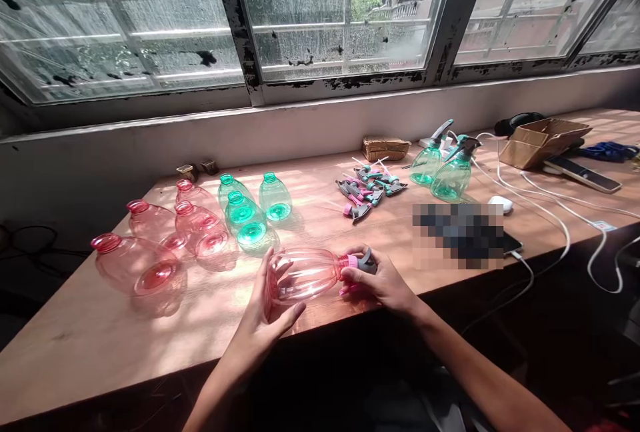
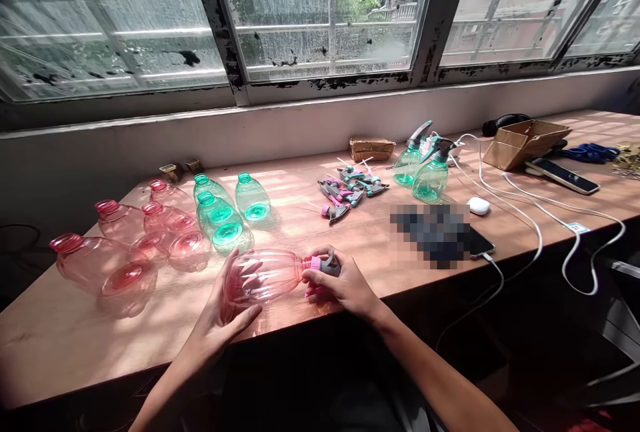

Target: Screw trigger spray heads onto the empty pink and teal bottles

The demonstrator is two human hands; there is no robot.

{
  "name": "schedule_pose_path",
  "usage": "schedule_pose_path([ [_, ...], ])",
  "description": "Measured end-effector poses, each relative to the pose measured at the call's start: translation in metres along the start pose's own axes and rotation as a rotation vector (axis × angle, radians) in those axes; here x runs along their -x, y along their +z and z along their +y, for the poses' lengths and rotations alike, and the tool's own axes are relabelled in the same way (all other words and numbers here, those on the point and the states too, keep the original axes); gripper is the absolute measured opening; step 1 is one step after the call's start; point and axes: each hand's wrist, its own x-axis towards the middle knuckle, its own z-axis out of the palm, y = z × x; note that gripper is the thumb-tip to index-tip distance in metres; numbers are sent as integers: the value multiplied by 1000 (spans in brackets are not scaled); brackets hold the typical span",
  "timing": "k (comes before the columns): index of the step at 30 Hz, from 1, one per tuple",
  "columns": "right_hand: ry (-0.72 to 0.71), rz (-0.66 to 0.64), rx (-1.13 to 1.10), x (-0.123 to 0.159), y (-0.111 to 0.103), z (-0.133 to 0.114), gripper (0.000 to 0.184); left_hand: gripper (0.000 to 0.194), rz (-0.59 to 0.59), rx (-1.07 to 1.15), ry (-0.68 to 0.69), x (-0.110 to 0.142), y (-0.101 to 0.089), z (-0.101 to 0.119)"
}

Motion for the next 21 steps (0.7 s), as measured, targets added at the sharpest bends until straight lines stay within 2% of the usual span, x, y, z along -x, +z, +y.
schedule_pose_path([
  [7,15,15,4,3,0,-1,39,98,-17,-59,33,1,-2,-2],
  [10,32,40,10,4,1,-2,41,103,-16,14,17,1,-2,-2],
  [15,32,41,28,4,1,-1,40,94,10,74,-45,-1,1,-1],
  [21,18,68,8,3,1,-2,42,105,-6,50,14,0,-1,-8],
])
